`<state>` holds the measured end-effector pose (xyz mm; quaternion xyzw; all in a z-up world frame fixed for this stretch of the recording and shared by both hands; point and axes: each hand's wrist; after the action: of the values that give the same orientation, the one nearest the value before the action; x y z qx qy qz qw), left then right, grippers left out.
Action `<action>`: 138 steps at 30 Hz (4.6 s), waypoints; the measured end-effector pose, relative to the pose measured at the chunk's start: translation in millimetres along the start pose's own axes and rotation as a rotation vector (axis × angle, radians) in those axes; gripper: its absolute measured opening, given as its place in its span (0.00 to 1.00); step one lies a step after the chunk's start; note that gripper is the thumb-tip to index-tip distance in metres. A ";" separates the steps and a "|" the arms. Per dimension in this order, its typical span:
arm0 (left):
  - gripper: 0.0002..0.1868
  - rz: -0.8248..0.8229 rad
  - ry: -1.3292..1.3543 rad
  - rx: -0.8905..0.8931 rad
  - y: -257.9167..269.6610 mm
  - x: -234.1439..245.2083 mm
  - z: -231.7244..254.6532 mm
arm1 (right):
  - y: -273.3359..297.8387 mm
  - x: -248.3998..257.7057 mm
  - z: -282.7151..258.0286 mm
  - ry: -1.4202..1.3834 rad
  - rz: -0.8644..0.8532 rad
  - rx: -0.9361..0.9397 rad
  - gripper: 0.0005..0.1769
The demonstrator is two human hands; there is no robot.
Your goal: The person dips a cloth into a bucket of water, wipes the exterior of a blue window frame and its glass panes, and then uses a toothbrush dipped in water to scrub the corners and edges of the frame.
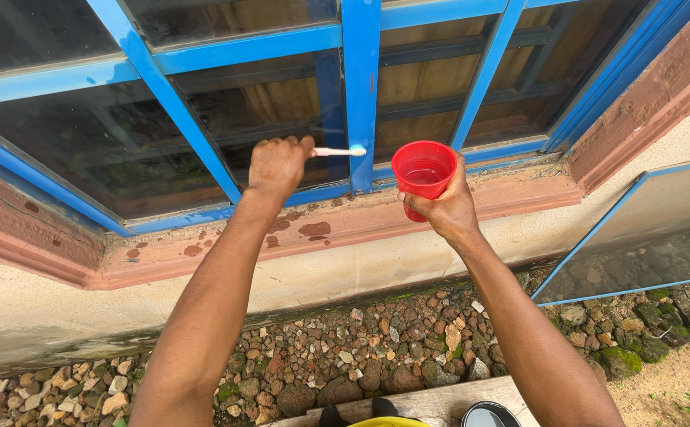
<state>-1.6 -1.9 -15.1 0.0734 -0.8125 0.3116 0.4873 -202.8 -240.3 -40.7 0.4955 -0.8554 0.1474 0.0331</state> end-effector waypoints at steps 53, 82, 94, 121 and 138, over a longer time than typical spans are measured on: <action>0.03 0.021 0.109 0.116 10.3 -57.6 41.3 | -14.0 14.5 8.7 -0.081 -0.012 0.003 0.53; 0.01 0.098 0.055 -0.044 7.9 -70.7 34.1 | 45.8 71.1 17.9 -0.064 0.263 0.024 0.50; 0.08 0.019 0.021 -0.021 27.5 -82.2 20.2 | 38.1 40.7 10.0 -0.077 0.206 0.011 0.53; 0.03 -0.358 -0.035 -0.010 51.2 -102.6 35.7 | 35.3 52.2 7.4 -0.072 0.156 0.027 0.54; 0.12 -0.238 0.114 0.010 32.5 -101.8 83.4 | 19.3 59.8 14.5 -0.064 0.079 0.016 0.55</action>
<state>-25.2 -42.9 -142.2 0.1540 -0.7673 0.2592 0.5660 -248.4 -285.5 -46.7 0.4662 -0.8736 0.1398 -0.0040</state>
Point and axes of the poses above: each hand's wrist, its own y-axis away from the middle knuckle, its own x-axis out of the back of the hand, z = x × y, and after that the axes turned 10 degrees about -x, right-handed
